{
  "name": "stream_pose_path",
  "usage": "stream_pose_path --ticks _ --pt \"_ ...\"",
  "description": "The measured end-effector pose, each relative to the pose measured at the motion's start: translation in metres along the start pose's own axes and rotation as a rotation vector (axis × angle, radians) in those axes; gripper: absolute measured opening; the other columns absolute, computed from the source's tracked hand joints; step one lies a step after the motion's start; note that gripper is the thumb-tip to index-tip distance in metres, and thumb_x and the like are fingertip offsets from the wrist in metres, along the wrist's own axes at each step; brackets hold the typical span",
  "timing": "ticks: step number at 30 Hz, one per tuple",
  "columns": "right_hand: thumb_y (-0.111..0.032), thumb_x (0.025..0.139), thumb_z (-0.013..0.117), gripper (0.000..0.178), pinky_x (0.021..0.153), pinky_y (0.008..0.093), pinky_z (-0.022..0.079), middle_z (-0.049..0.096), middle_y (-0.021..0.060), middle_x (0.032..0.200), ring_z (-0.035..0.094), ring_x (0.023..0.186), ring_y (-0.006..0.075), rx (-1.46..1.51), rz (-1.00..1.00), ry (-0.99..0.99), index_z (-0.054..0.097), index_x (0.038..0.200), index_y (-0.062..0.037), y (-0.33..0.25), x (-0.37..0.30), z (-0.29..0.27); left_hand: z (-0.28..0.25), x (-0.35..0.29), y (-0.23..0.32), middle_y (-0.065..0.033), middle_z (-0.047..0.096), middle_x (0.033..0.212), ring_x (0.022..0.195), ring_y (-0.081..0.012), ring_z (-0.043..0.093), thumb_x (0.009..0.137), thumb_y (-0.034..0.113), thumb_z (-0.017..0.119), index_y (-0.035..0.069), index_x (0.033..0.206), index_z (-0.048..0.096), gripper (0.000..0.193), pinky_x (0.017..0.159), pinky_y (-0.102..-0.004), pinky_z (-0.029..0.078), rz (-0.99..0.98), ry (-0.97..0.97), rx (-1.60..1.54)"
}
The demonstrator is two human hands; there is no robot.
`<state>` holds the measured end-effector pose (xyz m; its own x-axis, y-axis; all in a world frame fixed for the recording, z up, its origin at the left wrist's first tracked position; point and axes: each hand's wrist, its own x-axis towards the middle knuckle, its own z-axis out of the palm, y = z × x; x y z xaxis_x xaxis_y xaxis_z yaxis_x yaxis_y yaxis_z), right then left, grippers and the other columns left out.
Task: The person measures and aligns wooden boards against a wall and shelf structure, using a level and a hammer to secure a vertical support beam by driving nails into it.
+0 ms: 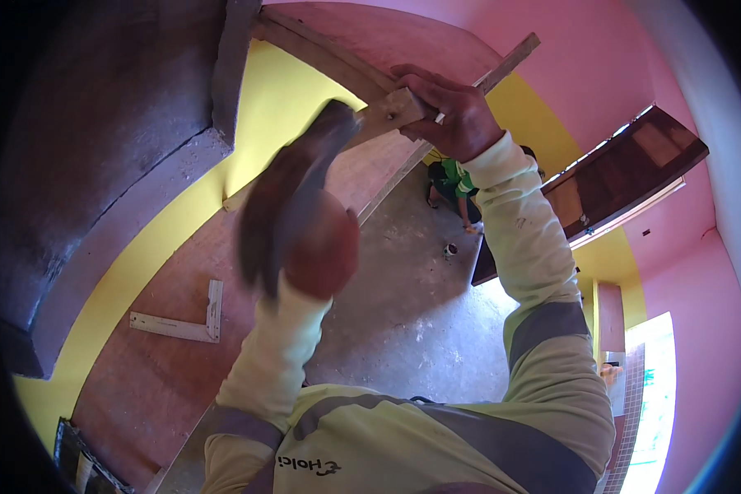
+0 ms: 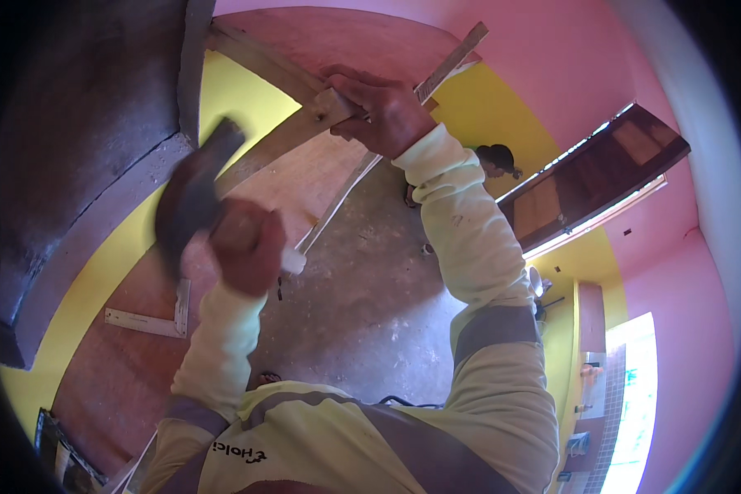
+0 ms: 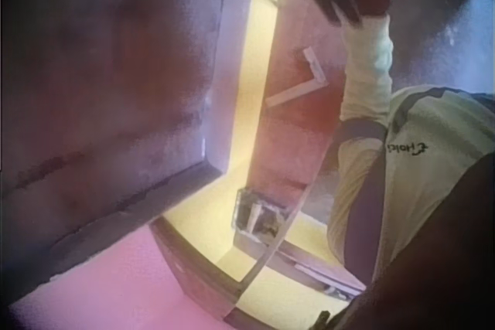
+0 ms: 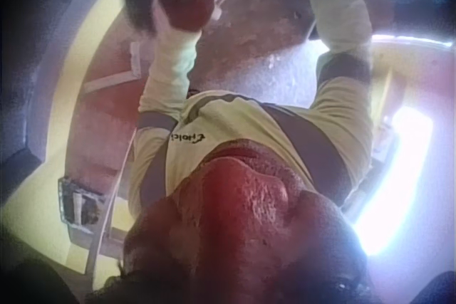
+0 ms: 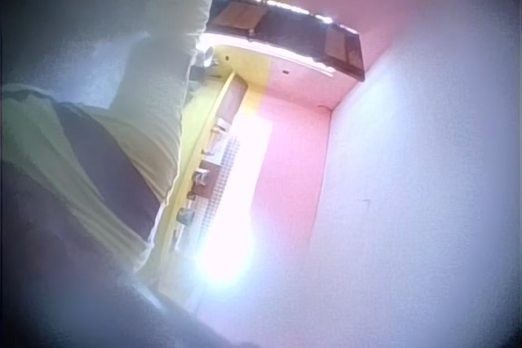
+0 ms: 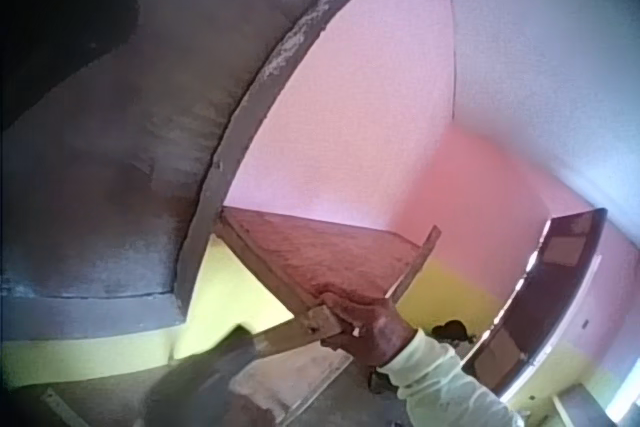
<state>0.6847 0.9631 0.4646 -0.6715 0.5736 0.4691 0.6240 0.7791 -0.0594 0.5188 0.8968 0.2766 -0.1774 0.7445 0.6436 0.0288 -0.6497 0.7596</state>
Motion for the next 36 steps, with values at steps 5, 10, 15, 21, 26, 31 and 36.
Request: stream_pose_path --ticks 5,10,15,21,26,31,36 --pt "0.009 0.063 0.072 0.057 0.078 0.0301 0.053 0.058 0.0105 0.121 0.062 0.093 0.0167 0.219 0.128 0.016 0.055 0.117 0.0015 0.014 -0.008 0.008 -0.006 0.020 0.008 -0.0224 0.063 0.076 0.073 -0.0406 0.062 0.072 0.010 0.056 0.002 0.096 0.060 0.026 0.068 -0.0449 0.052 -0.097 -0.173 0.110" --pt "0.006 0.065 0.073 0.055 0.071 0.0259 0.054 0.060 0.0099 0.119 0.064 0.079 0.0140 -0.110 0.008 -0.015 0.056 0.117 0.0015 0.000 0.005 0.005 -0.012 0.020 0.006 -0.0216 0.060 0.069 0.068 -0.0416 0.062 0.072 0.009 0.056 0.006 0.097 0.055 0.025 0.065 -0.0483 0.051 0.026 -0.066 0.214" --pt "0.002 0.066 0.074 0.053 0.075 0.0320 0.054 0.058 0.0106 0.123 0.066 0.089 0.0205 -0.091 -0.030 0.034 0.057 0.117 0.0008 0.010 -0.004 0.008 -0.072 -0.024 0.006 -0.0187 0.057 0.062 0.064 -0.0410 0.060 0.071 0.011 0.061 0.006 0.084 0.050 0.018 0.058 -0.0475 0.049 -0.150 -0.431 0.442" --pt "-0.004 0.070 0.075 0.059 0.082 0.0317 0.052 0.057 0.0113 0.124 0.062 0.103 0.0234 -0.103 0.140 0.073 0.052 0.125 -0.0040 -0.010 -0.016 0.020 -0.232 -0.162 -0.023 -0.0213 0.058 0.066 0.063 -0.0412 0.059 0.074 0.024 0.070 0.005 0.075 0.060 0.022 0.054 -0.0460 0.045 -0.417 -0.440 0.793" --pt "-0.018 0.067 0.079 0.052 0.082 0.0347 0.051 0.064 0.0153 0.110 0.063 0.097 0.0304 -0.450 0.286 0.676 0.061 0.113 -0.0022 0.020 -0.094 0.046 -0.318 -0.247 0.021 -0.0206 0.059 0.066 0.062 -0.0402 0.059 0.070 0.025 0.073 0.003 0.072 0.059 0.026 0.056 -0.0463 0.045 -0.699 -0.346 1.051" --pt "-0.027 0.069 0.077 0.056 0.084 0.0379 0.051 0.065 0.0199 0.103 0.064 0.095 0.0319 -0.277 0.877 0.379 0.060 0.115 -0.0021 0.088 -0.157 0.115 -0.297 -0.252 0.030 -0.0153 0.055 0.059 0.052 -0.0259 0.054 0.068 0.022 0.077 0.001 0.071 0.056 0.030 0.054 -0.0393 0.044 -0.919 -0.303 0.899" --pt "-0.039 0.071 0.067 0.051 0.082 0.0418 0.051 0.065 0.0208 0.097 0.064 0.089 0.0359 -0.349 0.888 -0.178 0.064 0.109 -0.0058 0.116 -0.195 0.201 -0.230 -0.198 0.034 -0.0134 0.052 0.058 0.055 -0.0179 0.053 0.069 0.021 0.075 -0.002 0.073 0.056 0.030 0.053 -0.0374 0.043 -0.908 -0.286 0.512"
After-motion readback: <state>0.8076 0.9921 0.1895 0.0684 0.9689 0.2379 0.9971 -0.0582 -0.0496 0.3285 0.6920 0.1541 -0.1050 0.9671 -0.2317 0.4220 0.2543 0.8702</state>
